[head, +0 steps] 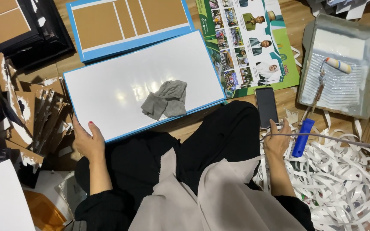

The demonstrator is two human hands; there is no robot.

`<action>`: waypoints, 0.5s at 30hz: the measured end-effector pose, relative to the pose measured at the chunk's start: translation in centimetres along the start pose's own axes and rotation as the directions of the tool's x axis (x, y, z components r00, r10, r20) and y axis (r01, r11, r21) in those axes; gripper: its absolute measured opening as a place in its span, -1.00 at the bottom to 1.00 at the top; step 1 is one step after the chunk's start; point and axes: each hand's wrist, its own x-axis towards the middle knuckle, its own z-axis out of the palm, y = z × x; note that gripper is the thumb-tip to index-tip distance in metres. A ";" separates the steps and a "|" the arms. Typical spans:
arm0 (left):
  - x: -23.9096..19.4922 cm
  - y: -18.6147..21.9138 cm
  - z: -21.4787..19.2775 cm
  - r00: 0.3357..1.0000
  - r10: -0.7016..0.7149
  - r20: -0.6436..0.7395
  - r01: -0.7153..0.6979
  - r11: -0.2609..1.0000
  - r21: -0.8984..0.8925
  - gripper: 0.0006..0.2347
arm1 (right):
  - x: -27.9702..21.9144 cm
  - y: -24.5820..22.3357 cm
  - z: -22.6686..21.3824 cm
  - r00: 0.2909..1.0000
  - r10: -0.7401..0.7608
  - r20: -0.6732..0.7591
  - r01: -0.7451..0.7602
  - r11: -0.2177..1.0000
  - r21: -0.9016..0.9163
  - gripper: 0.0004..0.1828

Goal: Assembling blue folders by applying white liners and using a glue roller to prepare components.

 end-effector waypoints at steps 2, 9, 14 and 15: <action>0.0 0.3 -0.2 1.000 -0.016 0.016 0.016 1.000 -0.006 -0.61 | -0.1 0.2 0.1 1.000 -0.009 0.004 0.009 1.000 -0.014 -0.61; 0.2 0.3 -0.3 0.999 -0.023 0.031 0.023 1.000 0.002 -0.61 | 2.0 0.5 -0.7 0.952 0.165 -0.258 -0.135 0.982 0.132 -0.46; 0.3 0.9 -0.6 0.988 -0.108 0.110 0.112 0.993 -0.035 -0.59 | 8.3 -2.8 -8.9 0.773 0.440 -0.458 -0.151 0.827 0.541 -0.62; 0.3 1.1 -0.7 0.984 -0.127 0.126 0.133 0.990 -0.038 -0.59 | 8.8 -1.7 -8.8 0.661 0.569 -0.490 -0.210 0.766 0.607 -0.59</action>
